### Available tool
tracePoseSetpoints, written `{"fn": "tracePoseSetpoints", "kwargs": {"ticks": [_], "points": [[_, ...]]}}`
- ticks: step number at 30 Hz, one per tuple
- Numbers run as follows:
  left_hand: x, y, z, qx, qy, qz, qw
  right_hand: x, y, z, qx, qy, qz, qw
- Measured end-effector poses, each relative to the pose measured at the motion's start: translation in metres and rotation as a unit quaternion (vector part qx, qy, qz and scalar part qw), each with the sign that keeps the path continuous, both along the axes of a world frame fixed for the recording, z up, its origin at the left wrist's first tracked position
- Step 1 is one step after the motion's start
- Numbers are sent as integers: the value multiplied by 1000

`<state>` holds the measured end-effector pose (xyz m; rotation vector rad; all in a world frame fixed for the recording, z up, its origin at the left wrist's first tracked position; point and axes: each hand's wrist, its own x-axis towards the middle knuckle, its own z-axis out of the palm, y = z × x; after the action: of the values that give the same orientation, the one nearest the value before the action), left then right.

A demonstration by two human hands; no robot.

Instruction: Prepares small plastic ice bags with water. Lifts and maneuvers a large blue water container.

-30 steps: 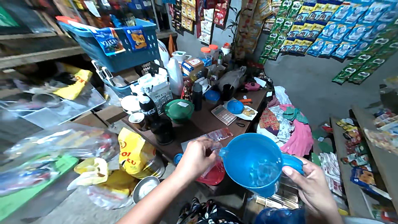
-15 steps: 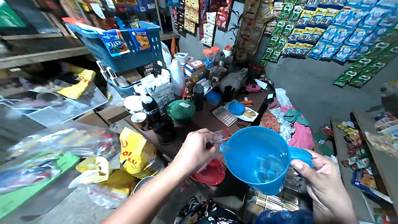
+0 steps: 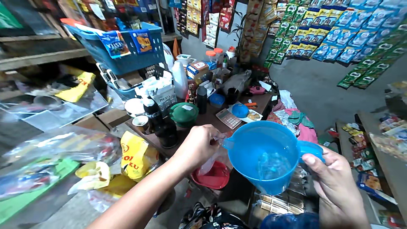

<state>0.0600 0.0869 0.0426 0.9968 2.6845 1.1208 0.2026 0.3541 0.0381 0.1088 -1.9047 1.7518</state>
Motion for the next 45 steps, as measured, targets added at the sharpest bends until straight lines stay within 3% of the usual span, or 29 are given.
{"fn": "tracePoseSetpoints", "kwargs": {"ticks": [7,11,45], "points": [[7,0,18,-2,-11,18,1000,-2,-3,7,4,-14,-15,1000],[2,-3,4,6,-19,25,999,-2,-1,10,10,-17,-16,1000],[-7,-9,5,5,-98,18,995,-6,1,46,83,-48,-49,994]]}}
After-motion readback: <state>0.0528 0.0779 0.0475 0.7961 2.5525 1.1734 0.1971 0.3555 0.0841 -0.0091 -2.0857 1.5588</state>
